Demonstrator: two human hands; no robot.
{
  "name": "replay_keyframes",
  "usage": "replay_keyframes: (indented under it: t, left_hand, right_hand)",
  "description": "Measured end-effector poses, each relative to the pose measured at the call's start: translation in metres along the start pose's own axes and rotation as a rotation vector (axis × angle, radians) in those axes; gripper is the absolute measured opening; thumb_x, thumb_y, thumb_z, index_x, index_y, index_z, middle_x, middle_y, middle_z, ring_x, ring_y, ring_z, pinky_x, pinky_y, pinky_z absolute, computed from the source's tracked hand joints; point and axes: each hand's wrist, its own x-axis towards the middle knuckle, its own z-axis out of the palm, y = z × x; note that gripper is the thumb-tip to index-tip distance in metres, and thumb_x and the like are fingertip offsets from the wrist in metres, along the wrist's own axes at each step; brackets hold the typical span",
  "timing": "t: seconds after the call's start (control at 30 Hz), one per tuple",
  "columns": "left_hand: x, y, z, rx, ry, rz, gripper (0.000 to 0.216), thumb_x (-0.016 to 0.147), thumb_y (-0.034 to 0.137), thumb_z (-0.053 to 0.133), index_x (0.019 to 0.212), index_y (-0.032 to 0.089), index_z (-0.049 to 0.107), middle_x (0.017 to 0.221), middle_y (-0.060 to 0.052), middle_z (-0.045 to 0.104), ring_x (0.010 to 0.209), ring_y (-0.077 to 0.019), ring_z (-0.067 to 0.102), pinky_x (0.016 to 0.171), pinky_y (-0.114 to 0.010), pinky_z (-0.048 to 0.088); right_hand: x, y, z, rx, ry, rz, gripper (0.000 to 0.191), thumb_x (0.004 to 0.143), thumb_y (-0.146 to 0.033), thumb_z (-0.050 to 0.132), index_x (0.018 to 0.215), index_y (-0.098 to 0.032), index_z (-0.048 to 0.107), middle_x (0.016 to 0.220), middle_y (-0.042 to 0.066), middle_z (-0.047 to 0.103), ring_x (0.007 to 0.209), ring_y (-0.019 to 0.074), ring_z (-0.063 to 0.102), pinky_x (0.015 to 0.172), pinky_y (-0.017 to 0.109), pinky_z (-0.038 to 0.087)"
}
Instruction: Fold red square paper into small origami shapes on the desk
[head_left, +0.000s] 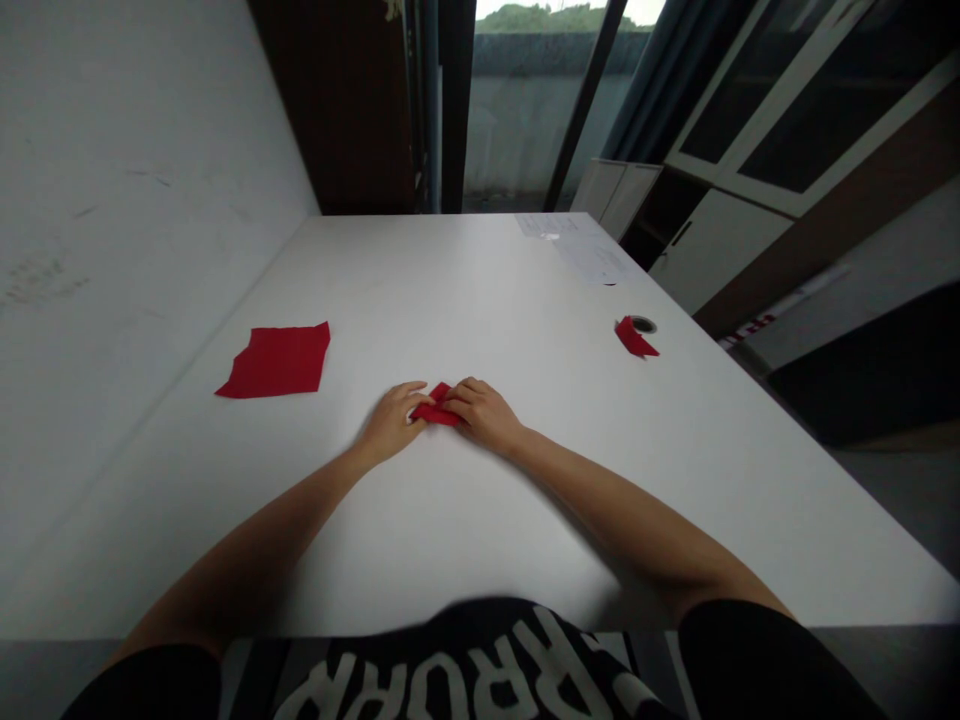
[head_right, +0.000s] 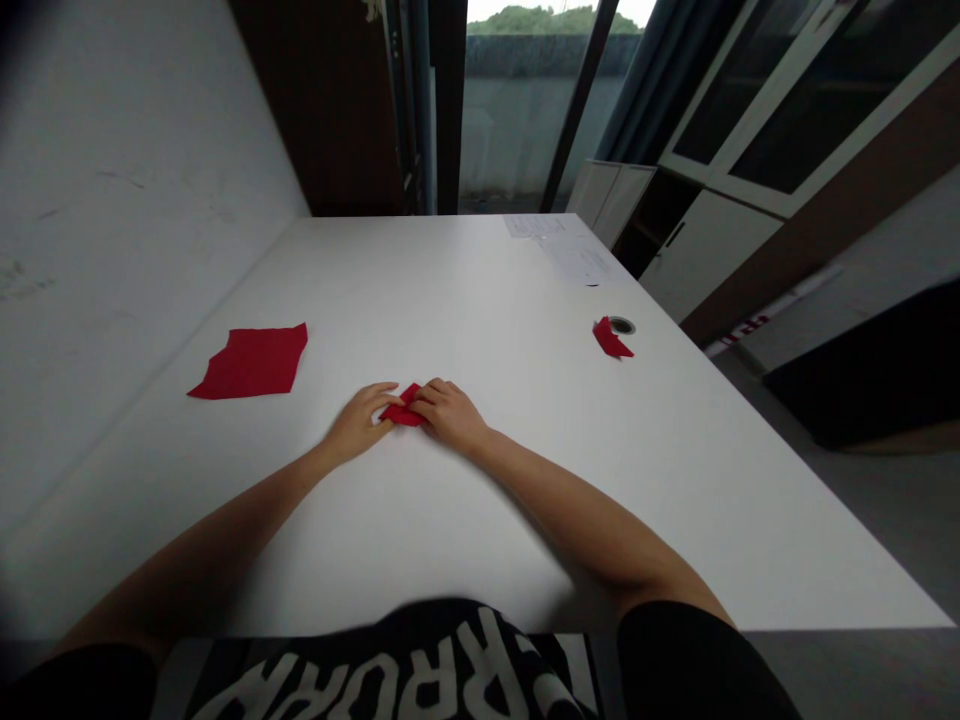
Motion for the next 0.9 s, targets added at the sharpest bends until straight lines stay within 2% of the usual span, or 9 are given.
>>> replay_keyframes:
  t: [0.13,0.3,0.47,0.67,0.73,0.8,0.83,0.9]
  left_hand:
    - [-0.001,0.000,-0.003,0.079,-0.047,0.042,0.026,0.082,0.015,0.068,0.106,0.025,0.070,0.125,-0.006,0.067,0.120,-0.0249,0.059,0.109,-0.047,0.045]
    - [0.001,0.002,-0.008,0.091,-0.031,0.023,0.009,0.089,0.021,0.063,0.094,0.024,0.070,0.116,-0.005,0.070,0.111,-0.0239,0.061,0.103,-0.045,0.046]
    - [0.003,-0.001,-0.010,0.134,-0.001,-0.025,0.015,0.094,0.028,0.059,0.084,0.022,0.069,0.099,-0.005,0.070,0.097,-0.0226,0.061,0.092,-0.041,0.047]
    - [0.002,0.000,-0.008,0.258,0.007,-0.098,0.024,0.094,0.036,0.060,0.075,0.022,0.064,0.085,-0.005,0.066,0.087,-0.0231,0.057,0.082,-0.039,0.043]
    - [0.002,0.001,-0.007,0.273,0.013,-0.126,0.020,0.093,0.036,0.061,0.079,0.022,0.064,0.085,-0.005,0.065,0.088,-0.0240,0.057,0.082,-0.040,0.043]
    - [0.002,0.003,-0.007,0.281,0.030,-0.137,0.010,0.092,0.033,0.063,0.091,0.023,0.066,0.091,-0.005,0.066,0.093,-0.0250,0.058,0.085,-0.041,0.044]
    - [0.001,0.005,-0.006,0.284,0.034,-0.124,0.011,0.091,0.030,0.063,0.100,0.023,0.067,0.097,-0.006,0.067,0.098,-0.0254,0.059,0.088,-0.042,0.045]
    - [0.001,0.007,-0.005,0.286,0.013,-0.046,0.027,0.092,0.023,0.060,0.119,0.025,0.064,0.117,-0.008,0.066,0.112,-0.0260,0.058,0.097,-0.044,0.045]
  right_hand:
    - [0.001,0.004,0.000,0.035,-0.039,0.030,0.028,0.094,-0.019,0.060,0.120,-0.024,0.071,0.114,0.008,0.069,0.106,0.0206,0.058,0.092,0.031,0.044]
    - [0.002,0.015,-0.010,0.077,-0.071,0.079,0.020,0.099,-0.028,0.057,0.107,-0.020,0.074,0.102,0.008,0.069,0.098,0.0185,0.060,0.086,0.028,0.044]
    - [0.002,0.025,-0.015,0.059,-0.078,0.216,0.030,0.103,-0.033,0.051,0.090,-0.018,0.074,0.092,0.007,0.068,0.092,0.0171,0.059,0.082,0.026,0.041]
    - [0.002,0.020,-0.005,-0.019,-0.046,0.330,0.028,0.103,-0.036,0.051,0.094,-0.019,0.071,0.093,0.006,0.068,0.094,0.0179,0.059,0.080,0.027,0.039]
    - [0.003,0.017,-0.003,-0.052,-0.036,0.370,0.026,0.102,-0.038,0.052,0.096,-0.019,0.069,0.095,0.007,0.068,0.094,0.0185,0.059,0.079,0.027,0.039]
    - [0.004,0.015,-0.001,-0.082,-0.029,0.391,0.024,0.101,-0.038,0.053,0.097,-0.019,0.068,0.096,0.007,0.068,0.094,0.0193,0.059,0.078,0.028,0.039]
    - [0.004,0.015,-0.001,-0.094,-0.028,0.395,0.023,0.100,-0.038,0.053,0.097,-0.019,0.067,0.096,0.007,0.068,0.094,0.0196,0.059,0.077,0.028,0.039]
    - [0.005,0.015,-0.001,-0.113,-0.029,0.398,0.022,0.100,-0.038,0.054,0.097,-0.020,0.067,0.096,0.008,0.068,0.094,0.0203,0.059,0.078,0.029,0.040]
